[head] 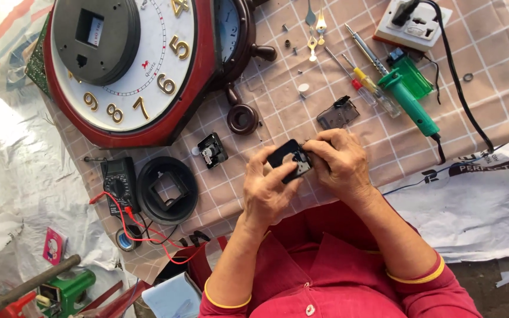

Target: Repairing or assembling a clock mechanism by fitting small internal components into a plastic housing.

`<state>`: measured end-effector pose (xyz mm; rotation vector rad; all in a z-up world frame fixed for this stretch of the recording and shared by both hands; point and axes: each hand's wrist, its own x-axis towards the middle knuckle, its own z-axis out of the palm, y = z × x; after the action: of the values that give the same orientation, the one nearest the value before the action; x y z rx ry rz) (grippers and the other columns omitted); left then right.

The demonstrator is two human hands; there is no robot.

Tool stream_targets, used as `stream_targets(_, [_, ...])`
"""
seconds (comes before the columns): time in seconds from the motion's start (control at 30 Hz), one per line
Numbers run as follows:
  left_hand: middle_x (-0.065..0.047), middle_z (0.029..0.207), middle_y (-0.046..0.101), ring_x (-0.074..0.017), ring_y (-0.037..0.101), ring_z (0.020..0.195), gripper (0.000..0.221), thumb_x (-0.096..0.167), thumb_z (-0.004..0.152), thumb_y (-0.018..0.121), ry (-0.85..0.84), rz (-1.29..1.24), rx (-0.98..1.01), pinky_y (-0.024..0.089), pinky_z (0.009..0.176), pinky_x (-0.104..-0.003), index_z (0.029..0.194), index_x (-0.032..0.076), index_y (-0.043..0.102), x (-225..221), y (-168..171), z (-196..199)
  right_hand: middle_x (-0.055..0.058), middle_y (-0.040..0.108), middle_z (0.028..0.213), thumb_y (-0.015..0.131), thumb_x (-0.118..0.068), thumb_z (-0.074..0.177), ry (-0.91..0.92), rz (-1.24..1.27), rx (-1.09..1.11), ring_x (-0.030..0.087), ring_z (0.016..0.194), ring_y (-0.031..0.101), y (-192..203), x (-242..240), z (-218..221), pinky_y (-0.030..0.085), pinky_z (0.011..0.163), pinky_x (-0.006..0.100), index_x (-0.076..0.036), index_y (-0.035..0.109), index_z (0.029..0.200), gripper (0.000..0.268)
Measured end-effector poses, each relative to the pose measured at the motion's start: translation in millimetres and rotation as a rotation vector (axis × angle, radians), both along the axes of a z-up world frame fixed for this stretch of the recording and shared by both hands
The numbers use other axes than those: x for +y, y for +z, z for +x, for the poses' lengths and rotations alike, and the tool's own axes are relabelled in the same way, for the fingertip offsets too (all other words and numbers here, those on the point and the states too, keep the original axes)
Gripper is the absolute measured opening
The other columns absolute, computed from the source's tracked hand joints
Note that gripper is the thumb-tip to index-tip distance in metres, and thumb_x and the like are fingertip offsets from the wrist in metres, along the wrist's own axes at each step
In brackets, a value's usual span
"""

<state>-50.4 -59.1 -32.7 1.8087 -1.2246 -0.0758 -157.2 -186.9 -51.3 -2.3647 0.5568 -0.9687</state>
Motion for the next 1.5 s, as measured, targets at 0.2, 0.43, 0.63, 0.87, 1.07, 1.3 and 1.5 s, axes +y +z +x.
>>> stream_targets(0.2, [-0.010,0.112,0.051,-0.0259,0.056,0.093,0.025,0.029,0.068,0.073,-0.029,-0.017,0.022,0.045,0.082,-0.031,0.090,0.022,0.067,3,8,-7,0.005,0.056,0.082,0.059,-0.011,0.079,0.122,0.292,-0.152,0.024,0.073,0.059,-2,3,-10,0.046,0.066,0.031,-0.016,0.063,0.087,0.010])
stream_targets(0.43, [-0.013,0.112,0.050,-0.0291,0.055,0.097,0.023,0.024,0.070,0.073,0.042,-0.018,-0.025,0.044,0.084,-0.034,0.091,0.016,0.065,3,-2,5,0.009,0.057,0.076,0.060,-0.005,0.076,0.153,0.380,-0.115,0.029,0.067,0.059,18,12,-26,0.047,0.060,0.036,-0.010,0.062,0.085,0.010])
stream_targets(0.63, [-0.015,0.112,0.050,-0.0297,0.050,0.105,0.020,0.022,0.072,0.068,0.057,0.006,-0.041,0.034,0.092,-0.039,0.089,0.013,0.062,-1,-4,4,0.011,0.056,0.074,0.050,-0.012,0.086,0.107,0.489,-0.113,0.026,0.064,0.057,19,16,-31,0.045,0.059,0.034,-0.006,0.059,0.089,0.011])
stream_targets(0.87, [-0.003,0.125,0.047,-0.0237,0.046,0.117,0.034,0.043,0.066,0.063,0.103,0.192,-0.156,0.033,0.097,-0.039,0.096,0.027,0.060,6,-64,2,0.010,0.059,0.088,0.054,-0.015,0.082,0.467,0.376,-0.005,0.030,0.071,0.060,63,106,105,0.048,0.061,0.037,-0.014,0.058,0.096,0.015])
stream_targets(1.07, [0.000,0.123,0.045,-0.0176,0.047,0.115,0.036,0.048,0.076,0.045,0.182,0.229,-0.253,0.032,0.096,-0.034,0.106,0.030,0.051,3,-69,-3,0.011,0.046,0.112,0.051,-0.024,0.081,0.600,0.003,0.078,0.028,0.108,0.047,57,134,142,0.029,0.091,0.032,-0.016,0.047,0.114,0.034])
stream_targets(1.3, [-0.020,0.107,0.051,-0.0245,0.050,0.107,0.030,0.012,0.084,0.049,-0.004,-0.038,0.420,0.034,0.096,-0.028,0.113,0.006,0.054,8,-51,3,0.014,0.059,0.092,0.068,-0.006,0.066,0.307,0.140,-0.079,0.031,0.088,0.058,54,53,56,0.042,0.085,0.038,-0.005,0.065,0.087,0.021])
stream_targets(1.5, [-0.008,0.117,0.051,-0.0225,0.048,0.112,0.051,0.026,0.064,0.071,0.052,0.116,-0.055,0.033,0.092,-0.035,0.110,0.017,0.051,9,-27,10,0.014,0.053,0.094,0.056,0.005,0.079,0.117,0.107,0.087,0.034,0.089,0.054,10,2,-4,0.042,0.076,0.040,-0.005,0.061,0.091,0.016])
